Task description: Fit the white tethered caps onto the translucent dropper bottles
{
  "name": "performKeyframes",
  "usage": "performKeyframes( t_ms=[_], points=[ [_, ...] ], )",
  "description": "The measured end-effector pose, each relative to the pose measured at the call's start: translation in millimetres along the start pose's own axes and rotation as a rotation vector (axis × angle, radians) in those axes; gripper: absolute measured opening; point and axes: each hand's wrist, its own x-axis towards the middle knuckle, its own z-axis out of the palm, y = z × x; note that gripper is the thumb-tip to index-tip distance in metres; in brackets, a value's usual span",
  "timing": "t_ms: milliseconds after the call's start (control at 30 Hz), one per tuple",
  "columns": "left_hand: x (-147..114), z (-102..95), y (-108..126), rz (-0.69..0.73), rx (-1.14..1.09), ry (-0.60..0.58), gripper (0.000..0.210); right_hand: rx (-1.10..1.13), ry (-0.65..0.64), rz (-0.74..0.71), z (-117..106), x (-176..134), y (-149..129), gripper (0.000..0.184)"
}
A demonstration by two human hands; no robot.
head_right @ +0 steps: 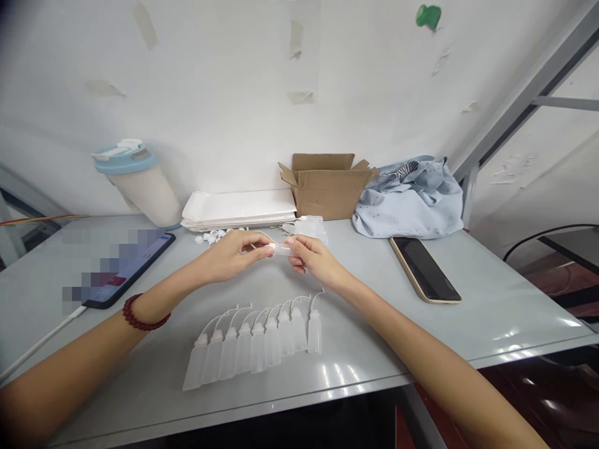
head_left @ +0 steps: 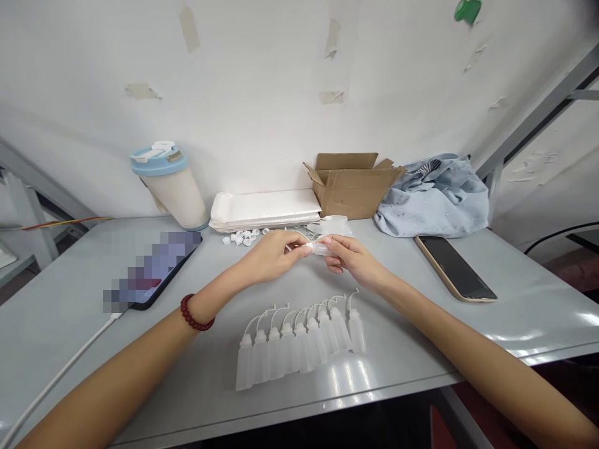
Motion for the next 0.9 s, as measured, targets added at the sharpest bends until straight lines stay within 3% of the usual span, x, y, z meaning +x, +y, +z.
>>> performKeyframes(
  t_ms=[133, 300, 400, 567, 633, 767, 900],
  points=[
    [-0.4, 1.8, 0.5, 0.018, 0.045, 0.033, 0.023, 0.005, 0.018, 0.026, -1.3, 0.2, -0.3, 0.030],
    [1.0, 2.3, -2.0, -0.083, -0.128, -0.024, 0.040, -0.128, 0.040, -0.069, -1.2, -2.0, -2.4, 0.034],
    [1.5, 2.0, -1.6, -0.169, -0.271, -0.067, 0.041, -0.379, 0.078, -0.185, -3.2, -3.3, -0.1, 0.034],
    [0.9, 3.4, 3.1, -0.309, -0.464, -0.053, 0.037, -0.952, 0.168, -0.550, -9.9, -2.1, 8.0, 0.029],
    [0.4, 5.2, 4.4, -0.344, -0.513, -0.048, 0.038, -1.075, 0.191, -0.621, -11.1, -1.3, 10.4, 0.029],
    [-0.7, 8.1, 3.9, -0.316, -0.540, -0.061, 0.037, -1.044, 0.176, -0.635, -8.6, -2.0, 11.6, 0.033],
    [-3.3, 8.1, 5.1, -0.166, -0.324, -0.036, 0.038, -0.790, 0.121, -0.467, -3.1, -4.8, 6.3, 0.034]
  ],
)
